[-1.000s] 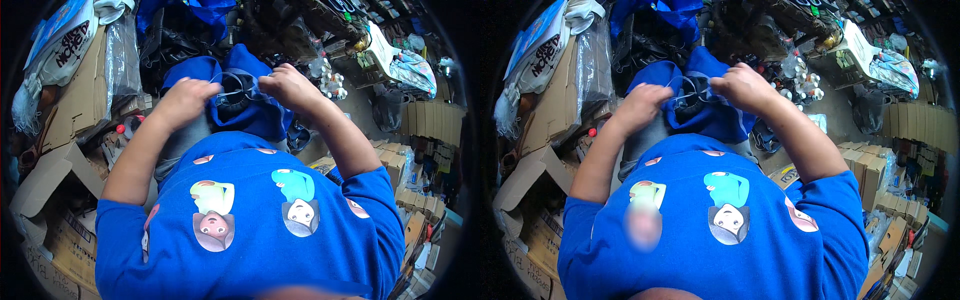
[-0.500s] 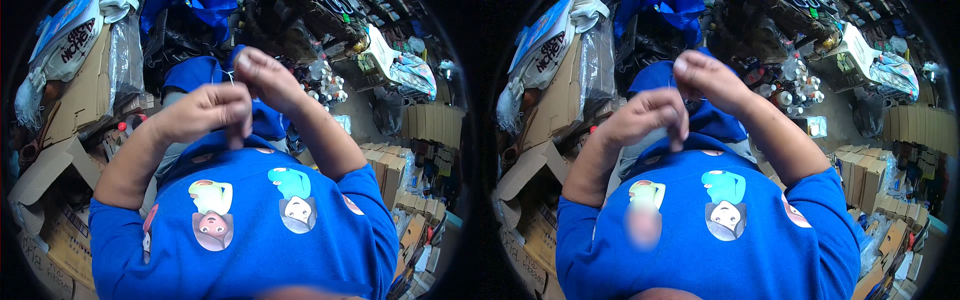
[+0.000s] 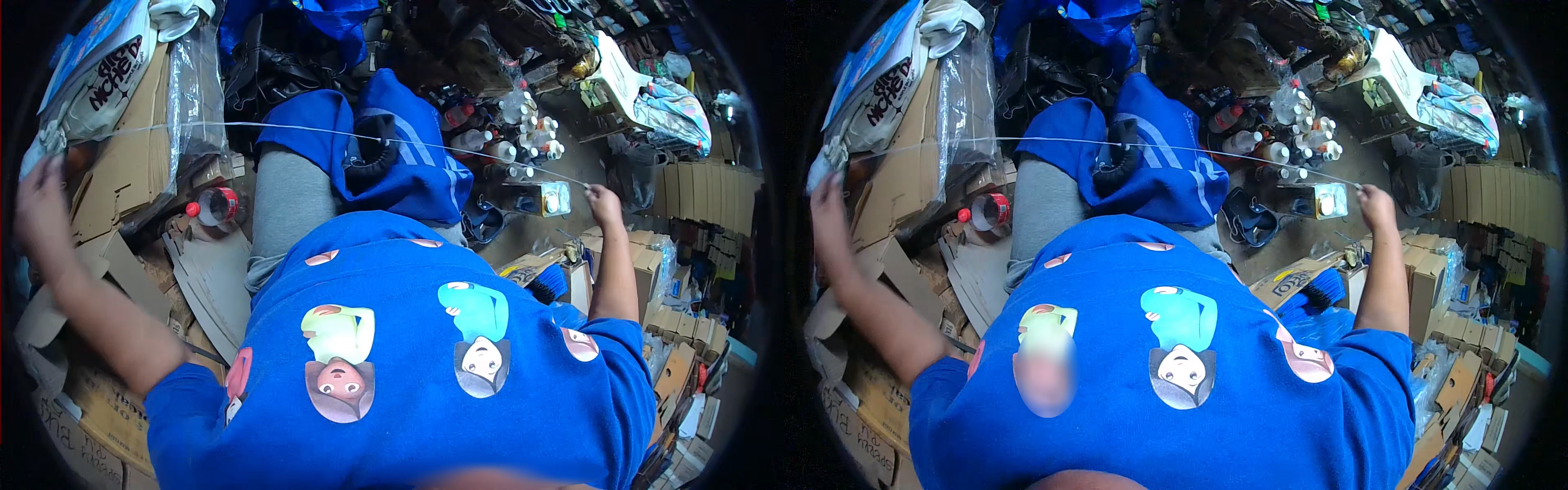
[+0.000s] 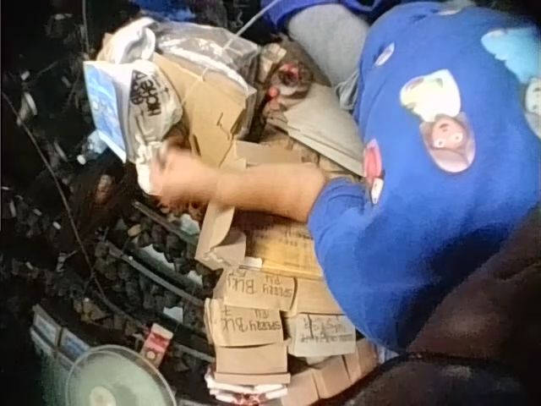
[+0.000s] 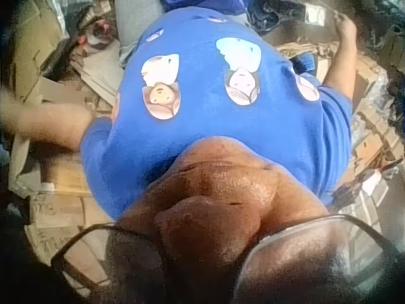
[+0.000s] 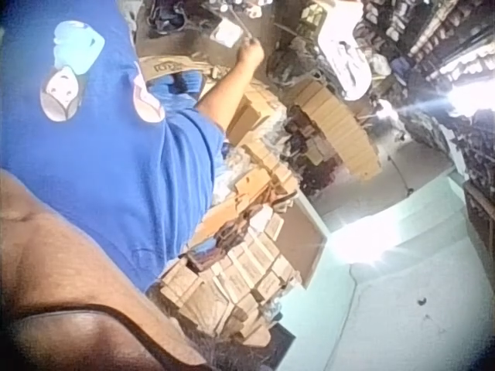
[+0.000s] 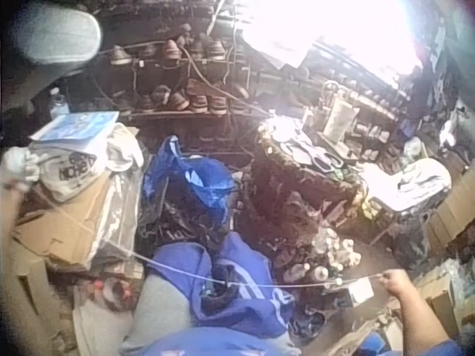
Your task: The recorder is hand-sewing a black shoe component using a needle and thread in a workshop environment.
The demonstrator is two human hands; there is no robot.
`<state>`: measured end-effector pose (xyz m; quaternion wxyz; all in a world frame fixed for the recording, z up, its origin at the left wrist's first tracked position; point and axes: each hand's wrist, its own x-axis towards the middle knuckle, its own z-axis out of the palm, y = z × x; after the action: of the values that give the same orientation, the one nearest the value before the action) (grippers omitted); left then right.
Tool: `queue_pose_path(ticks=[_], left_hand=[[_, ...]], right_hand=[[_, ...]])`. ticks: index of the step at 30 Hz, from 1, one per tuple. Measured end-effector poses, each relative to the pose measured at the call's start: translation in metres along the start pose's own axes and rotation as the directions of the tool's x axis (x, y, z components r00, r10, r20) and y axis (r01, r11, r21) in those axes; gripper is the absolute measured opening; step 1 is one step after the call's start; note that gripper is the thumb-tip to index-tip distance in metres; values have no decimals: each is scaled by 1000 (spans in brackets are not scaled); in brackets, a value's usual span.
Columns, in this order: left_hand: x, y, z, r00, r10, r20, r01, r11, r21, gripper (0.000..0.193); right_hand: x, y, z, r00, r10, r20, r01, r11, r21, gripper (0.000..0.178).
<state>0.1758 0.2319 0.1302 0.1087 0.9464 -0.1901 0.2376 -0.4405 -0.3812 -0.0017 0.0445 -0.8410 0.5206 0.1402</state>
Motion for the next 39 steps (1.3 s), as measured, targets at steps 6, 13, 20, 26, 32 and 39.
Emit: queue_pose_path(ticks=[6,13,20,26,32,39], left_hand=[[-98,231,85,651,688,322,-118,510,-852,36],[-107,298,127,391,832,394,16,422,-907,27],[-103,302,137,221,870,440,101,428,-898,21],[-105,304,148,159,865,476,370,395,-841,20],[-111,304,151,148,864,482,500,355,-790,18],[-113,302,154,118,866,486,553,349,-756,24]], right_hand=[[-30,-207,-4,773,-633,28,490,625,608,27],[-40,-331,-34,586,-786,-198,714,385,585,17],[-34,-334,-38,572,-812,-117,708,417,570,16],[-32,-335,-30,515,-848,-125,747,372,551,16],[-29,-328,-25,518,-840,-162,764,370,529,20],[-50,-326,-10,590,-783,-198,671,339,659,22]])
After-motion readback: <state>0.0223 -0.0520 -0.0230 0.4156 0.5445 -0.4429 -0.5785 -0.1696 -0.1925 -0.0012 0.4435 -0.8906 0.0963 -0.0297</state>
